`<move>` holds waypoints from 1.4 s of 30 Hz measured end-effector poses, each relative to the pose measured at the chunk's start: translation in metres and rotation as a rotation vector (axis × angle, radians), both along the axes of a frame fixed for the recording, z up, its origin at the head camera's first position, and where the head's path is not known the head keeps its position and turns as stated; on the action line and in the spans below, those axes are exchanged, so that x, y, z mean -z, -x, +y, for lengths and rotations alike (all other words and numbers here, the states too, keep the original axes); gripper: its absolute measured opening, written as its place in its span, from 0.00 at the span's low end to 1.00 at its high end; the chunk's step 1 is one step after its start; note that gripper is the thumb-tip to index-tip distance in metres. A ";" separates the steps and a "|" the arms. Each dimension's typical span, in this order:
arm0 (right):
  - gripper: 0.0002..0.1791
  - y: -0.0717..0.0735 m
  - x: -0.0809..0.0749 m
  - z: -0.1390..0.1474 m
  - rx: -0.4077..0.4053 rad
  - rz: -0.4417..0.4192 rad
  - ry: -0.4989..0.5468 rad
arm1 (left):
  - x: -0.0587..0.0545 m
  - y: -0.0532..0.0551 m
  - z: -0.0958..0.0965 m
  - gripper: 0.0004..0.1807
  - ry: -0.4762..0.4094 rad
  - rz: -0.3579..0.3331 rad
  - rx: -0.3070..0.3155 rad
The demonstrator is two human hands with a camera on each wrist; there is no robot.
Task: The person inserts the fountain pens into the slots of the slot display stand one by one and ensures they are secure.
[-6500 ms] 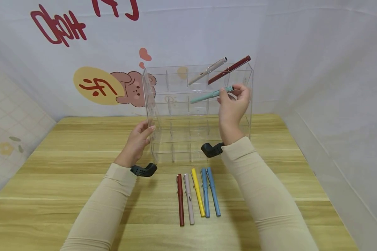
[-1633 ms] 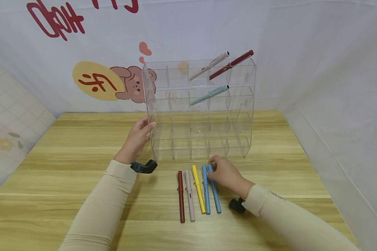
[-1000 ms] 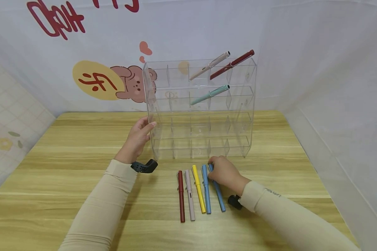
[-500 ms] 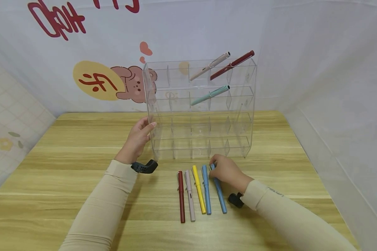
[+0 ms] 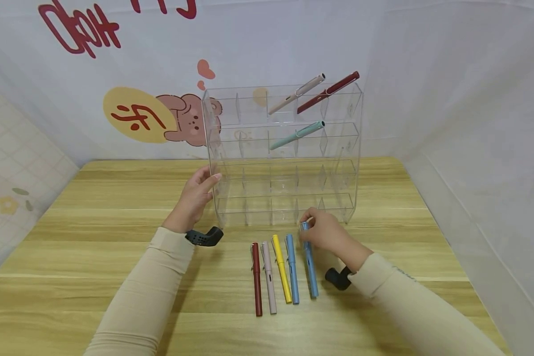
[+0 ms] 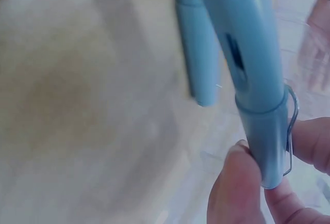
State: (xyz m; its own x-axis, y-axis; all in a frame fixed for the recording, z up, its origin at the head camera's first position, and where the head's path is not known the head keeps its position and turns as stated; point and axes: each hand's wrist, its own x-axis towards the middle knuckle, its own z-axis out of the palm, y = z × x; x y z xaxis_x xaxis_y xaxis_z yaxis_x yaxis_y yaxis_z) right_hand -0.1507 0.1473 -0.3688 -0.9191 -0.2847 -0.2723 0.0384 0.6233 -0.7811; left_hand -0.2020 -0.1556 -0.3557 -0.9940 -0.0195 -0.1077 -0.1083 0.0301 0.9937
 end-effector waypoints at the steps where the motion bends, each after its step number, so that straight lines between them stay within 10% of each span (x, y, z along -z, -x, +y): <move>1: 0.18 0.000 -0.002 0.001 0.000 0.002 0.015 | 0.000 0.000 0.000 0.28 0.001 0.000 0.000; 30: 0.21 0.011 -0.072 0.043 0.267 0.254 0.231 | -0.002 -0.002 0.001 0.28 -0.001 -0.002 0.003; 42: 0.15 0.012 -0.091 0.053 0.461 0.276 0.593 | 0.000 -0.001 0.000 0.28 -0.001 -0.002 0.000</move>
